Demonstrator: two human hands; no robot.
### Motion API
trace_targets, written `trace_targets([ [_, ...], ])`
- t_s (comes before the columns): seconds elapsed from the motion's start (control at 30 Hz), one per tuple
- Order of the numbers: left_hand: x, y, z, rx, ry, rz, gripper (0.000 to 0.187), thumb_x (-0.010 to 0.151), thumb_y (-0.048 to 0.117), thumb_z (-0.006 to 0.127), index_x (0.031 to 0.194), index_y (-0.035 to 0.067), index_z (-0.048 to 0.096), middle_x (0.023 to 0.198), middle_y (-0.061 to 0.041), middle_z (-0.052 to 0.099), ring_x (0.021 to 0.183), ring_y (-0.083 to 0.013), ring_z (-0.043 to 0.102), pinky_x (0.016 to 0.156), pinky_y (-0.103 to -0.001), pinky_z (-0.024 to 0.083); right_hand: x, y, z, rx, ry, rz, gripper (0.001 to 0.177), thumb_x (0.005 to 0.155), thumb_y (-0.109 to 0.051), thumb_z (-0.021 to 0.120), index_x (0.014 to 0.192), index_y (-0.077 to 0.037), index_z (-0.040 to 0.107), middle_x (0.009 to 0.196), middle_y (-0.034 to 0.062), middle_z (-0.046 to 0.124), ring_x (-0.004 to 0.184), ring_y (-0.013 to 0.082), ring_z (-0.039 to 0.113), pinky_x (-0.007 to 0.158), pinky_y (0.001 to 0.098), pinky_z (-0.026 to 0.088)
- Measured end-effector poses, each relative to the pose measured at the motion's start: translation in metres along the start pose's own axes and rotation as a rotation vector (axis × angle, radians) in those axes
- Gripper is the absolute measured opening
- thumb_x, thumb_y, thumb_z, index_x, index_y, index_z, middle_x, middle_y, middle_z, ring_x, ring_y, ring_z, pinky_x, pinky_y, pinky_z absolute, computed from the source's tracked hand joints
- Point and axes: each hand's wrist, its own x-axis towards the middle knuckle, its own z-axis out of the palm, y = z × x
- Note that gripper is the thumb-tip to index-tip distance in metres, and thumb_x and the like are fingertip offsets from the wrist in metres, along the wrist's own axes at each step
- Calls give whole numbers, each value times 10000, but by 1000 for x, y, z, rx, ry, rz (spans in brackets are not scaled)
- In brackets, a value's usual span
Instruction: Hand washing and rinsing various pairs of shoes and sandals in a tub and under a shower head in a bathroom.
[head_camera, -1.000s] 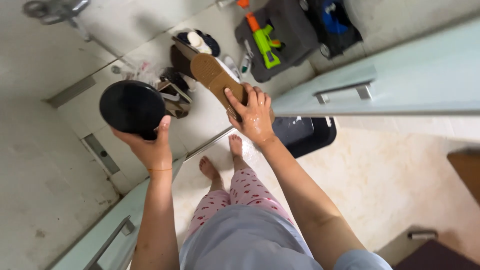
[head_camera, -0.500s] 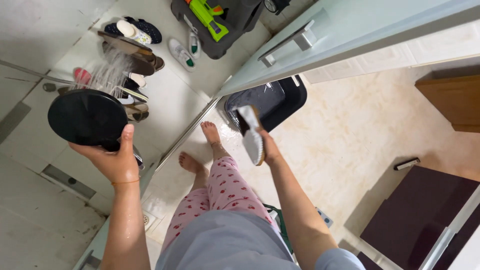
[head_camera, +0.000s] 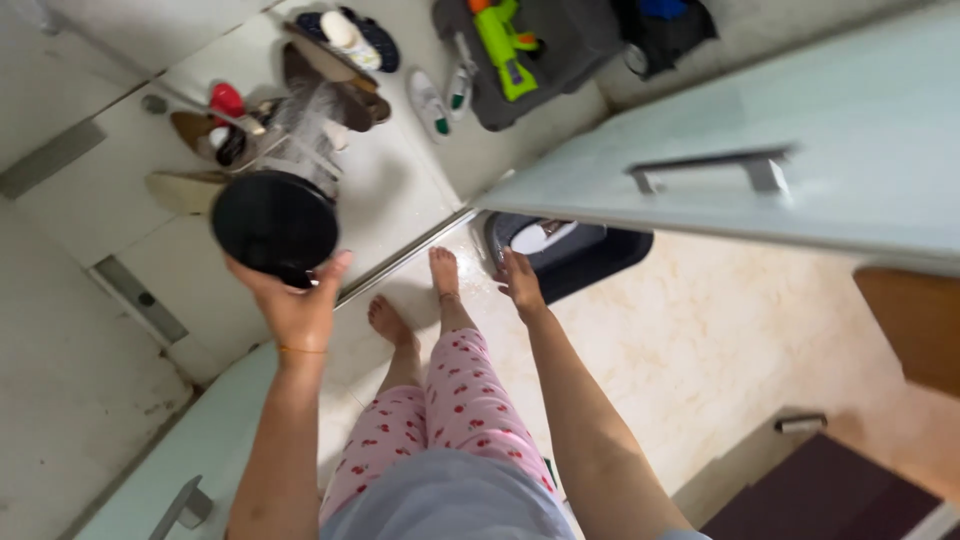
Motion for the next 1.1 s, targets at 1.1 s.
trace_targets([
  [1.1,133,-330,71,-162,509,-281,1102,789,68,733,1680,24,85,1691,-163,228,1536,-295,288,1252,-371,275,490,-138,344,-1071,-97,-941,917,817,-58,783,1552,5,238,1516,338,335,1383,490,371,1147,464,356],
])
